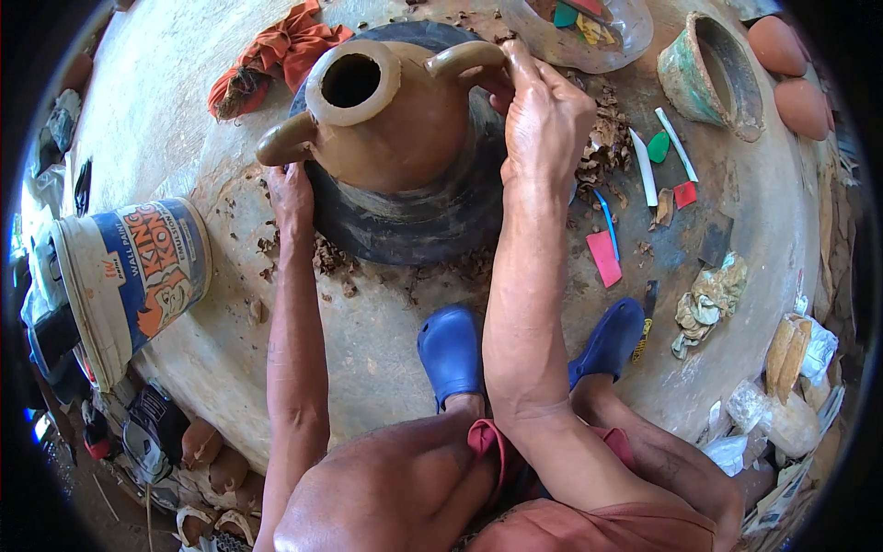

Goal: The person uses various tools to refine and smooth the surface of a clay pot while it rotates on a manual wheel.

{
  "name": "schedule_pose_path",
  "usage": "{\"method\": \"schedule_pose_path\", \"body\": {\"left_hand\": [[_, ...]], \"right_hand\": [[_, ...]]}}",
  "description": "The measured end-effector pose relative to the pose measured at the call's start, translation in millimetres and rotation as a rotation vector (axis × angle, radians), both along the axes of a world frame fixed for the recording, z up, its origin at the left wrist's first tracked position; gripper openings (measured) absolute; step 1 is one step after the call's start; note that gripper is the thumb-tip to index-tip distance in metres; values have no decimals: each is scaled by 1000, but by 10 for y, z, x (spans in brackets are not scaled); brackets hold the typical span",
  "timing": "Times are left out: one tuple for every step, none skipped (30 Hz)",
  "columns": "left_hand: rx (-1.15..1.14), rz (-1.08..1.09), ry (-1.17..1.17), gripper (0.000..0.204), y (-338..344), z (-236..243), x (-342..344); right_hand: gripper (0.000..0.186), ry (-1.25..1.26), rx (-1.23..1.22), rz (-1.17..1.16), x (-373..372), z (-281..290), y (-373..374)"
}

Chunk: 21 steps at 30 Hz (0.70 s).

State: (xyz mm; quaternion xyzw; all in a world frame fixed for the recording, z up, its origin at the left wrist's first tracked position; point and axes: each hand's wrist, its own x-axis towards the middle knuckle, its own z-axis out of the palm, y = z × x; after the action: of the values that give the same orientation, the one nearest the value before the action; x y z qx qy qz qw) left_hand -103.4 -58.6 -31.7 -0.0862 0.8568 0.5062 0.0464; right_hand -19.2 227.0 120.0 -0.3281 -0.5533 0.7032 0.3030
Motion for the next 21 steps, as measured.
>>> {"method": "schedule_pose_path", "body": {"left_hand": [[3, -1, 2, 56, 19, 3, -9], [-3, 0, 4, 56, 13, 8, -8], [-10, 1, 7, 56, 9, 13, -9], [-12, 1, 7, 56, 10, 18, -13], [-21, -4, 12, 56, 44, 35, -3], [-29, -10, 17, 56, 77, 45, 8], [-27, -15, 13, 56, 73, 17, 17], [-21, -22, 42, 56, 23, -4, 6], [-16, -29, 70, 55, -19, -27, -10], [-16, -29, 72, 55, -52, -57, -31], [-26, -37, 61, 55, -65, -76, -38], [-36, -45, 49, 55, -82, -95, -44], [-39, -45, 49, 55, -102, -115, -50], [-21, -29, 50, 55, -106, -131, -65], [-4, -11, 51, 55, -120, -143, -76], [-9, -10, 54, 55, -135, -156, -83], [0, -20, 42, 55, -88, -150, -57], [9, -29, 30, 56, -57, -134, -34], [7, -30, 25, 56, -43, -108, -6], [25, -26, 39, 56, -13, -91, 0], [41, -19, 57, 56, -8, -78, -16]], "right_hand": [[23, -13, 8, -55, 8, -55, 3], [23, -28, 9, -109, 11, -79, -14], [23, -51, 104, -129, 51, -94, -35], [23, -50, 102, -130, 42, -114, -61], [24, 51, 347, -138, 38, -147, -105], [25, 152, 593, -144, 37, -175, -142], [27, 107, 696, -93, 79, -194, -178], [31, 159, 654, -98, 49, -186, -255], [34, 162, 465, -77, 70, -166, -314], [38, 163, 275, -56, 113, -136, -366], [38, 163, 275, -58, 129, -109, -382], [35, 214, 122, -3, 139, -89, -395], [35, 265, -32, 53, 153, -79, -409], [35, 267, -33, 52, 178, -102, -422], [38, 211, -19, 93, 209, -147, -442], [40, 155, -5, 135, 237, -171, -462], [44, 24, 133, 213, 320, -154, -386], [44, 20, 131, 212, 343, -192, -344], [46, -40, 304, 251, 356, -260, -313], [48, -95, 484, 287, 371, -314, -256], [45, -223, 654, 334, 408, -372, -188]]}}
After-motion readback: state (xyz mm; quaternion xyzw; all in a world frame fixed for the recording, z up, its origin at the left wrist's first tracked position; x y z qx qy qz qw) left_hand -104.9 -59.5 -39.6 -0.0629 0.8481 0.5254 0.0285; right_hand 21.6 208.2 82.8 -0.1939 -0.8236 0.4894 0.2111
